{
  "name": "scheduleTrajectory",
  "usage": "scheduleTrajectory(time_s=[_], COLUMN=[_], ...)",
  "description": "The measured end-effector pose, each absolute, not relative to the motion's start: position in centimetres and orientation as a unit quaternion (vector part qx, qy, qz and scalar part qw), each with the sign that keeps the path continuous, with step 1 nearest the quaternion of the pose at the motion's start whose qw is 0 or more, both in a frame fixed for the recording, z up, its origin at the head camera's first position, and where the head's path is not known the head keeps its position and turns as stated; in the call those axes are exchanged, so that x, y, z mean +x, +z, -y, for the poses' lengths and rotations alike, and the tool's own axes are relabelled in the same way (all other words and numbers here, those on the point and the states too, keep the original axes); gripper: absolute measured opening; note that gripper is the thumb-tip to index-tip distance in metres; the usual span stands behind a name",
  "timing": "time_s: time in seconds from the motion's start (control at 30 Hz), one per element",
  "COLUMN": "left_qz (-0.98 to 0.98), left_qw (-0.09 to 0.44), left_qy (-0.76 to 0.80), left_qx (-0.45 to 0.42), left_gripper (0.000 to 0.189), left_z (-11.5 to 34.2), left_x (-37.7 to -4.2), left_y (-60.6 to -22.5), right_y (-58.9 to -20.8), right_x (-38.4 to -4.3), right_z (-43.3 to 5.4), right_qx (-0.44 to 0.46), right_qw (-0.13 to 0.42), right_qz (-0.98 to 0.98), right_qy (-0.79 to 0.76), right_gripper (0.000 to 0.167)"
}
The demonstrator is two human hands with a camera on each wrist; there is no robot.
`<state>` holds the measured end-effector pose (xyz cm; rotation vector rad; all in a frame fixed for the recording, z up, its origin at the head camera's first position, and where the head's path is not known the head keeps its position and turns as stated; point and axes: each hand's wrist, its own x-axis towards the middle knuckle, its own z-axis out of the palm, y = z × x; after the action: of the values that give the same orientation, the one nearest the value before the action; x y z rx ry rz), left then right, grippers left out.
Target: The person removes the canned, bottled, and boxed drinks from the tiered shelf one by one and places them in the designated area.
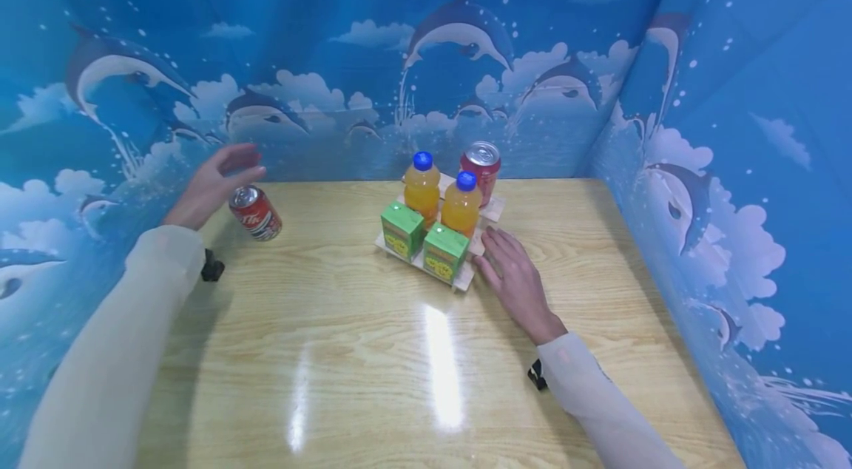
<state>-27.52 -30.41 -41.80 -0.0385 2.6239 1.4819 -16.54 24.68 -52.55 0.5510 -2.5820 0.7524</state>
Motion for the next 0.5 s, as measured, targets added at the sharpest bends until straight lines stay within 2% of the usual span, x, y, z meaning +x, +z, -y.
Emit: scheduleTrajectory(time_s=[0.5], left_qz=[-0.875], left_qw=[0.058], left_qy=[0.480], left_qx=[0.034], left_gripper=[0.091], left_z=[26.9], left_x=[-28.7], left_y=[-39.8], right_y=[-52.5], right_x=[-16.5], right_z=[-24.7], right_qx=[0.194], right_qw=[0.194], right_qz=[0.922], right_qy=[0.272], right_gripper=[0.052])
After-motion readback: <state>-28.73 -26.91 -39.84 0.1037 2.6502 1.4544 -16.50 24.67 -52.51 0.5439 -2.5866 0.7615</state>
